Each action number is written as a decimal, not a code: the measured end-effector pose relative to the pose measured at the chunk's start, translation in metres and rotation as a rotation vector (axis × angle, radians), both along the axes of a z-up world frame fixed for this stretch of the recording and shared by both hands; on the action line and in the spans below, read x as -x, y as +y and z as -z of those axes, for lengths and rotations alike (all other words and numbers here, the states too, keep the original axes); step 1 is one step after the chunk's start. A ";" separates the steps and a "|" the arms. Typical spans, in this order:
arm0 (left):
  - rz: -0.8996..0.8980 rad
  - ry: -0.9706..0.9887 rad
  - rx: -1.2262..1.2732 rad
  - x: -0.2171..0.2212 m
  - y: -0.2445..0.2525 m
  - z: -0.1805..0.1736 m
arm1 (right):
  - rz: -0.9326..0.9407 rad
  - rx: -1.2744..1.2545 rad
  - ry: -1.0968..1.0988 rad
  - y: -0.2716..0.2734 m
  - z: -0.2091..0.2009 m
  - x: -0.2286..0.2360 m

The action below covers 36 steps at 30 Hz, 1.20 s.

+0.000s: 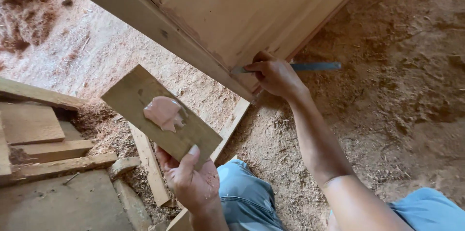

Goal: Applying wood filler to the joints of a wooden cabinet using a putty knife.

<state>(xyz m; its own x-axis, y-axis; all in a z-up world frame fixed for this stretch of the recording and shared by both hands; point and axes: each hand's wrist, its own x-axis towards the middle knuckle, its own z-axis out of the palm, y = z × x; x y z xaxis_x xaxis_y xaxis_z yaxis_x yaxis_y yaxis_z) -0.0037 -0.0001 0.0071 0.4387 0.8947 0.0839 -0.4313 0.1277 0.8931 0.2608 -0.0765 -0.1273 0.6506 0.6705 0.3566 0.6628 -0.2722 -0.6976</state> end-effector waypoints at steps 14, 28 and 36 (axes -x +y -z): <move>0.032 -0.055 0.010 0.008 0.008 0.003 | -0.086 -0.236 0.275 0.008 0.004 0.002; 0.075 -0.120 0.003 0.005 0.007 0.001 | -0.068 -0.250 0.160 0.005 0.018 -0.002; 0.075 -0.106 -0.014 0.006 0.010 0.005 | -0.071 -0.209 0.244 0.004 0.030 -0.001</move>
